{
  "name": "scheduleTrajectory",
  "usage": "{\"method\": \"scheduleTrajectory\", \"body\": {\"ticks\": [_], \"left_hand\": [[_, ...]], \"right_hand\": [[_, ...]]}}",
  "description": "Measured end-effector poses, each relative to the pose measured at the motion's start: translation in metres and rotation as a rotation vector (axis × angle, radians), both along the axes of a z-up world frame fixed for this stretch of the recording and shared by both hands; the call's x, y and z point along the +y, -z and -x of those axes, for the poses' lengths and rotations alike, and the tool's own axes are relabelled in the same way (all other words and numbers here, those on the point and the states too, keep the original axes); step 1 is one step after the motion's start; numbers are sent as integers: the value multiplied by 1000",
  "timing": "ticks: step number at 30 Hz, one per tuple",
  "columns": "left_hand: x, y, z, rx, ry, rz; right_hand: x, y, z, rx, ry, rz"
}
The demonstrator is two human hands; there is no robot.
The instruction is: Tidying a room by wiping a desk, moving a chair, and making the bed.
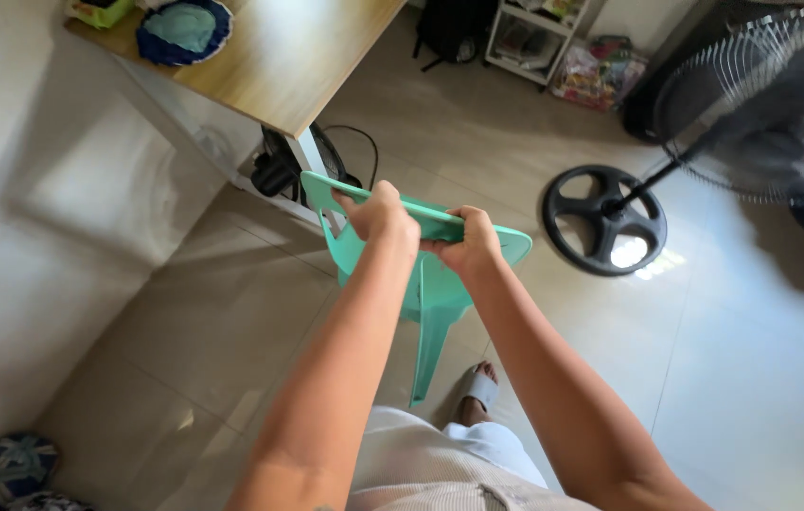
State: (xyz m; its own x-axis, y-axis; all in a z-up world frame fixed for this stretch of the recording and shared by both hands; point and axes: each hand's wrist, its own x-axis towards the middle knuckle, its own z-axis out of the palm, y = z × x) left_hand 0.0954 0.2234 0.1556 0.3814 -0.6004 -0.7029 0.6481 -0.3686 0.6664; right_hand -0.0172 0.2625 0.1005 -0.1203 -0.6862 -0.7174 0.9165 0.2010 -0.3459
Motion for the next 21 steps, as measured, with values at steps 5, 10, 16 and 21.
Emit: {"method": "scheduleTrajectory", "body": {"ticks": [5, 10, 16, 21], "left_hand": [[-76, 29, -23, -26, 83, -10], [-109, 26, 2, 130, 323, -71], [-121, 10, 84, 199, 113, -97], [-142, 31, 130, 201, 170, -68]], "right_hand": [[-29, -15, 31, -107, -6, -60], [-77, -25, 102, -90, -140, -37], [-136, -40, 194, -17, -250, -84], [-171, -52, 239, 133, -297, -30]]}}
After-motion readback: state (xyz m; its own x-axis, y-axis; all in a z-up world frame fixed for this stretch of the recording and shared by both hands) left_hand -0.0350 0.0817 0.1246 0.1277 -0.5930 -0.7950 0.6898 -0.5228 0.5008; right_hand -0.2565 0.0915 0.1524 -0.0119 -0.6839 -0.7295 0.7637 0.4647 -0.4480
